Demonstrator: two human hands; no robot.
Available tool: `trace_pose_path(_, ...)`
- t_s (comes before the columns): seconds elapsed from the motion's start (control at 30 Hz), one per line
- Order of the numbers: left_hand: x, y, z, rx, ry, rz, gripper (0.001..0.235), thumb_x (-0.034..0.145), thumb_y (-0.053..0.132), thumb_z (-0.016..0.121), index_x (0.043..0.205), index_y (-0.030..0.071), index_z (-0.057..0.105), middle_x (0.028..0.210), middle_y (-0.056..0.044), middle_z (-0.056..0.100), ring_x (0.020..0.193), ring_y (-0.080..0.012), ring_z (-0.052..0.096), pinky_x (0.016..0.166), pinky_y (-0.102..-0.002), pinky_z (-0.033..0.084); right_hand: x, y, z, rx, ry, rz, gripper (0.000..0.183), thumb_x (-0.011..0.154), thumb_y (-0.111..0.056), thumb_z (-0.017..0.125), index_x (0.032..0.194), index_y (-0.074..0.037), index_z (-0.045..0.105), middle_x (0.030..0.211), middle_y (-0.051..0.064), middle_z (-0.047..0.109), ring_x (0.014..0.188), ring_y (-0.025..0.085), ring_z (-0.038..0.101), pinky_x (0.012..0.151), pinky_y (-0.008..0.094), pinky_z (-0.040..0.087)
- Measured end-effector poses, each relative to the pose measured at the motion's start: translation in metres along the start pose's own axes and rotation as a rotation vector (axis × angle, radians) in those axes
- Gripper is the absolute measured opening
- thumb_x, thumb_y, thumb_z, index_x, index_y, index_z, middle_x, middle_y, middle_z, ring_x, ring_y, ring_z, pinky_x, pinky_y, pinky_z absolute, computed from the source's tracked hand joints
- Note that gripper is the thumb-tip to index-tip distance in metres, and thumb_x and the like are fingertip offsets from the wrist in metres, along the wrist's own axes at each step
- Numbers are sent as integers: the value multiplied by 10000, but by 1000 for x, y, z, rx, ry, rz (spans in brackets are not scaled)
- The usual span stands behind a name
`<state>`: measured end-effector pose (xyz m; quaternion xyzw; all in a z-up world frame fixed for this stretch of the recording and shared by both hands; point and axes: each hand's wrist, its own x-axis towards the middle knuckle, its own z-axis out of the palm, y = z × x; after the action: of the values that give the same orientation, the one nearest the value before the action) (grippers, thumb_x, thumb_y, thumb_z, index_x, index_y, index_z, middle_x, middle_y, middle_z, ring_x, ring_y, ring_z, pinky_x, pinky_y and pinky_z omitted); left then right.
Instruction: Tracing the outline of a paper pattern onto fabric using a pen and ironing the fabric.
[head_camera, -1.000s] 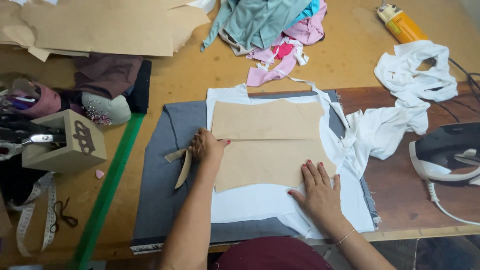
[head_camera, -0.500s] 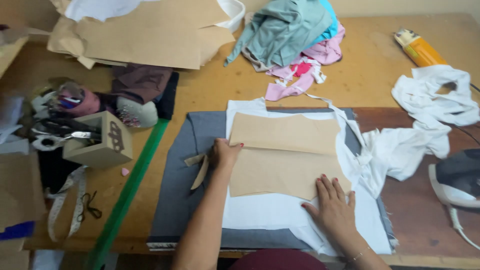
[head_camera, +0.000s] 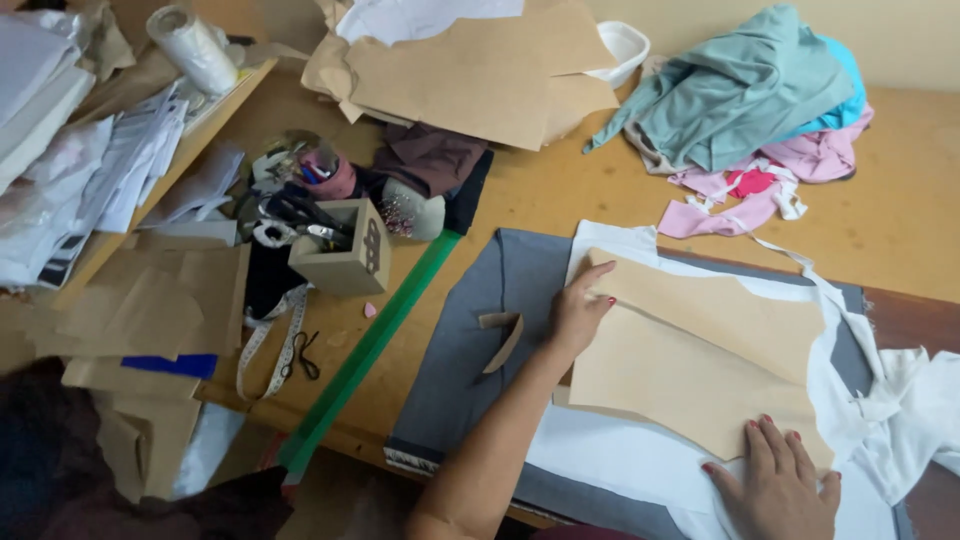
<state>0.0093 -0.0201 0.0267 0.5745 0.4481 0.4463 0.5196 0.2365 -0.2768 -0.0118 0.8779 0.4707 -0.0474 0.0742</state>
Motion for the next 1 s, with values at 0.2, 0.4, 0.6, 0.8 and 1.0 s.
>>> trace_pose_path(0.2, -1, 64, -22, -38, -282, 462, 385, 1069, -13, 552, 1313, 250, 691, 1295, 5, 731, 1153, -93, 689, 1114, -247, 572, 13, 42, 61, -19, 928, -304, 1051, 636, -816, 668, 1469, -178, 725, 1516, 49, 789, 1377, 352, 796, 956, 492, 518)
trace_pose_path(0.4, 80, 120, -166, -169, 321, 733, 453, 1049, 101, 648, 1491, 107, 550, 1577, -76, 532, 1512, -188, 477, 1329, -334, 346, 3, 52, 25, 50, 704, -372, 883, 642, -653, 751, 1310, -74, 765, 1402, 108, 791, 1279, 315, 731, 810, 448, 549)
trace_pose_path(0.6, 168, 25, -305, -65, 568, 652, 970, 813, -241, 534, 1571, 339, 359, 1525, -188, 568, 1076, -283, 749, 707, -343, 754, -45, -11, -38, 335, 405, -536, 777, 770, -421, 771, 1445, -135, 513, 1506, 54, 566, 1509, 348, 441, 1229, 608, 288)
trace_pose_path(0.8, 175, -20, -332, -103, 621, 215, 1087, 855, -246, 740, 1607, 315, 192, 1675, -147, 517, 1070, -162, 913, 649, -212, 760, -60, -31, -58, 285, 336, -642, 766, 805, -438, 779, 1460, -176, 481, 1518, -18, 540, 1504, 267, 411, 1232, 557, 248)
trace_pose_path(1.0, 145, -9, -327, 228, 536, 185, 1150, 872, -158, 634, 1576, 475, -20, 1701, -210, 439, 741, -92, 787, 516, -220, 705, -64, -27, -64, 330, 265, -623, 617, 840, -374, 764, 1393, -191, 559, 1476, 5, 584, 1475, 267, 445, 1221, 544, 253)
